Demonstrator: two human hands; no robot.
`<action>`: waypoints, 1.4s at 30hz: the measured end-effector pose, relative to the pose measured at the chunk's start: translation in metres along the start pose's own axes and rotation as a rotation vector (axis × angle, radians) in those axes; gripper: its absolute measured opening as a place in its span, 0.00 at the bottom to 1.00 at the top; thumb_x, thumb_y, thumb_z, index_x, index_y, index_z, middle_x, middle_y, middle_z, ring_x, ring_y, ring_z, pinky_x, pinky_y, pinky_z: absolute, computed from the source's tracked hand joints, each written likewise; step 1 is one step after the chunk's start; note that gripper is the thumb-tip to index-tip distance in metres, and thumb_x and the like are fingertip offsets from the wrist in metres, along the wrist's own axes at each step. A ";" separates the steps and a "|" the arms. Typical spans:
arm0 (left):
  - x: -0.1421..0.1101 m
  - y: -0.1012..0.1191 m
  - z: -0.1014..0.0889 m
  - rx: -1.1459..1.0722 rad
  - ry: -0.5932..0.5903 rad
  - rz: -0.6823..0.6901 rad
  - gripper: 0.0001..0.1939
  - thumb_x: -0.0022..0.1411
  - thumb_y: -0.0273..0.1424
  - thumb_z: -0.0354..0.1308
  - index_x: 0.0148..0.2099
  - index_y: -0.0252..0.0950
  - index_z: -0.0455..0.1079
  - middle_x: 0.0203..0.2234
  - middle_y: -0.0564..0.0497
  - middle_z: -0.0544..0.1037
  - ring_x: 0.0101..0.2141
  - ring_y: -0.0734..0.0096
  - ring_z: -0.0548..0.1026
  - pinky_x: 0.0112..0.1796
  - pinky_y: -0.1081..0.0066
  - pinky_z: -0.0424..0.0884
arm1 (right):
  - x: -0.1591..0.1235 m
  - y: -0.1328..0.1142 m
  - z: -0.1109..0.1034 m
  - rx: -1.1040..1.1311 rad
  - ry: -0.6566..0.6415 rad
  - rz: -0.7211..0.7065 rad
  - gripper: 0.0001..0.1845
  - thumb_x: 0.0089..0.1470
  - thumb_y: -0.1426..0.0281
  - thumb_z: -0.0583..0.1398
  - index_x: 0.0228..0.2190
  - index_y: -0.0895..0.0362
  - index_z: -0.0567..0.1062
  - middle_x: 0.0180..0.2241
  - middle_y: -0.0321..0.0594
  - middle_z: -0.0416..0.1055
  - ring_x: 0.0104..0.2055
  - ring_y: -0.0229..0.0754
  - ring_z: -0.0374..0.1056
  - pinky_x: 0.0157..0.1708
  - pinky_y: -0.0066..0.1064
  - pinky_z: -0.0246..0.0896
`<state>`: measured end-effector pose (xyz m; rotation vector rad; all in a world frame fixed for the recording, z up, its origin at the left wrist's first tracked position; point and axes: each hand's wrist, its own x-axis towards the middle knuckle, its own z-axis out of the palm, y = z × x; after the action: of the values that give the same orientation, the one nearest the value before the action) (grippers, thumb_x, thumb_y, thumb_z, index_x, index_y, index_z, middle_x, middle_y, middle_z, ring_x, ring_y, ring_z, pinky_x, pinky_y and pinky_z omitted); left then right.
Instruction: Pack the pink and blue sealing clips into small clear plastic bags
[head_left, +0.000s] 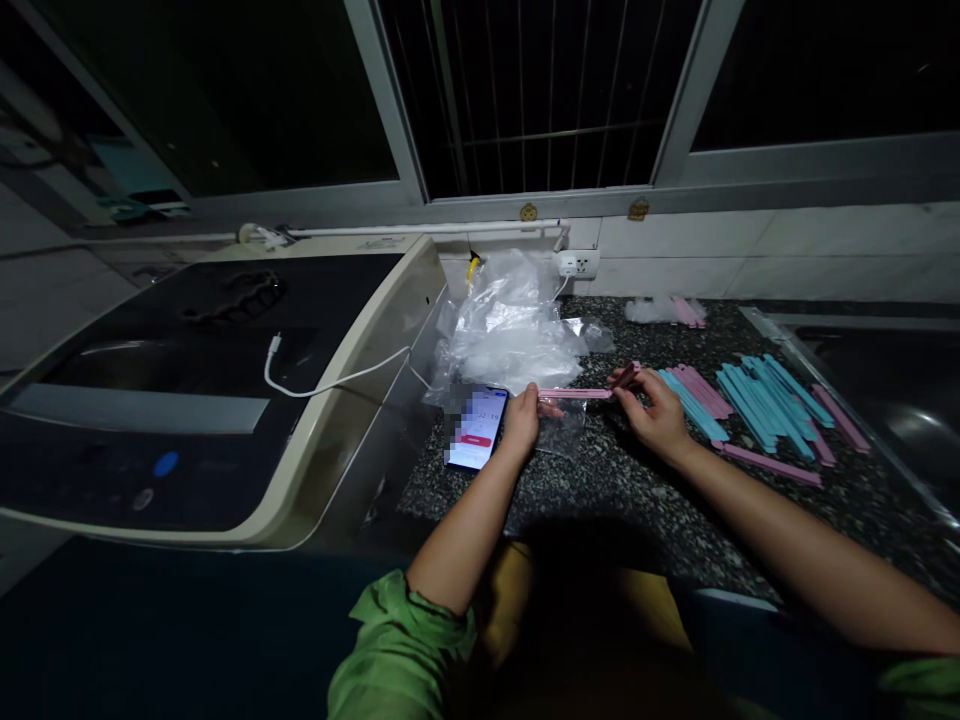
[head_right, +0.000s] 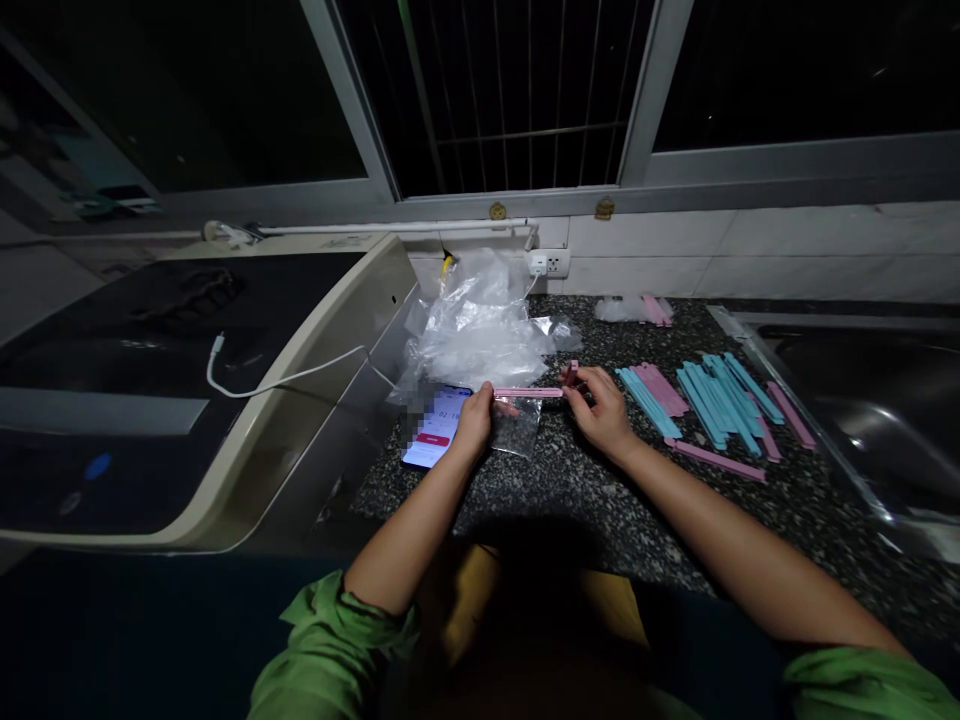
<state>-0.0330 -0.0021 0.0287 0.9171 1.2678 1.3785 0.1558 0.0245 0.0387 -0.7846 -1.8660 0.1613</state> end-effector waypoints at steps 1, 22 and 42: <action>0.000 0.000 0.000 0.005 0.000 0.005 0.23 0.61 0.43 0.45 0.23 0.34 0.70 0.12 0.50 0.73 0.22 0.63 0.74 0.32 0.66 0.68 | -0.001 0.000 -0.001 0.003 -0.001 0.015 0.05 0.54 0.71 0.56 0.34 0.54 0.70 0.35 0.42 0.74 0.37 0.44 0.69 0.39 0.38 0.64; 0.006 -0.008 -0.001 -0.044 -0.015 0.018 0.25 0.57 0.50 0.45 0.23 0.34 0.68 0.13 0.48 0.73 0.24 0.63 0.75 0.29 0.68 0.68 | -0.011 -0.001 -0.007 0.200 0.068 0.274 0.11 0.54 0.62 0.56 0.36 0.55 0.71 0.37 0.44 0.74 0.41 0.45 0.70 0.44 0.41 0.65; -0.003 0.005 0.003 -0.299 0.060 -0.106 0.22 0.55 0.45 0.51 0.20 0.33 0.66 0.10 0.52 0.69 0.17 0.73 0.71 0.26 0.73 0.66 | -0.013 -0.006 -0.013 0.328 0.079 0.338 0.10 0.50 0.62 0.59 0.32 0.55 0.72 0.32 0.41 0.74 0.35 0.42 0.69 0.41 0.39 0.67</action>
<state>-0.0309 -0.0037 0.0346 0.5993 1.0997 1.4714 0.1674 0.0087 0.0366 -0.8557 -1.5678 0.6250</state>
